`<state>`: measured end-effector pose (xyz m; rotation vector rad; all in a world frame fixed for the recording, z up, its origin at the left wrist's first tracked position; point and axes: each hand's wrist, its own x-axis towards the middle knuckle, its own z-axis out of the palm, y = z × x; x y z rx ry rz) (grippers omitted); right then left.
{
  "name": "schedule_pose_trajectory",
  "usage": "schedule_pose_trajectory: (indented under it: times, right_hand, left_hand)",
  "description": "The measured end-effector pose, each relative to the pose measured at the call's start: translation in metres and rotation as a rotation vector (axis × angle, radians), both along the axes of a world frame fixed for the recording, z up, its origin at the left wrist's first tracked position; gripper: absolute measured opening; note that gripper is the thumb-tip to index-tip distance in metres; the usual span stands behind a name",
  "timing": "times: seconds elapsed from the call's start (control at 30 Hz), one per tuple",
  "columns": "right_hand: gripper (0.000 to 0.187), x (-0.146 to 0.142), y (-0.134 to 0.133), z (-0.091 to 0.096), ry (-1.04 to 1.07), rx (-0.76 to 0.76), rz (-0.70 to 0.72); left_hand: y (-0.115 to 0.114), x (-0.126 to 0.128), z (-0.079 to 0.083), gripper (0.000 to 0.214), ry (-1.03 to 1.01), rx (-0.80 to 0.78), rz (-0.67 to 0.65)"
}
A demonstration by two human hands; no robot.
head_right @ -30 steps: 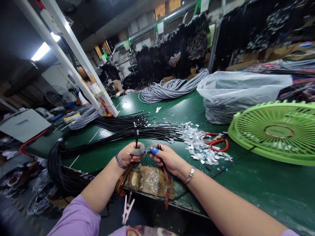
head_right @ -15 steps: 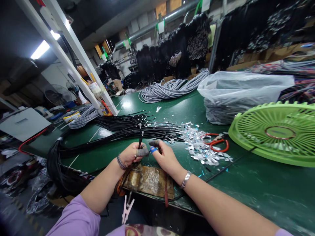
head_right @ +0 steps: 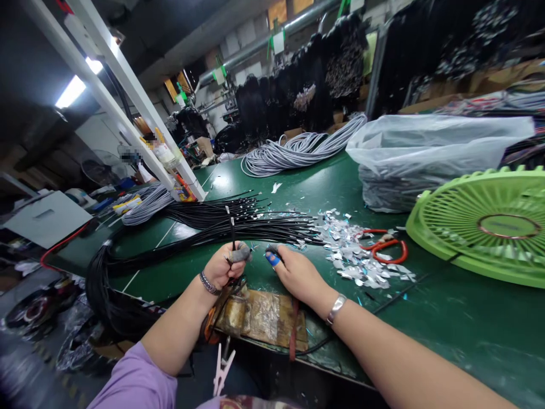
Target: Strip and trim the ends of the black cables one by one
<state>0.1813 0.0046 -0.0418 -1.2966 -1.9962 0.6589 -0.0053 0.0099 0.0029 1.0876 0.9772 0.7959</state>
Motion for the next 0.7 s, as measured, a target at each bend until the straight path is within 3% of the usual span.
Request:
schedule_pose_trajectory:
  times: [0.1,0.23,0.7]
  right_hand:
    - [0.036,0.004,-0.005,0.005,-0.014,0.111,-0.035]
    - [0.032,0.004,-0.009,0.008,-0.019,0.204,0.003]
    - [0.023,-0.001,-0.013,0.015,-0.027,0.227,0.062]
  left_hand:
    - [0.0,0.001,0.0,0.041,-0.001,-0.001,0.005]
    - [-0.001,0.002,0.0,0.044,0.009,0.0,0.008]
    - [-0.002,0.002,-0.004,0.048,0.045,0.012,-0.005]
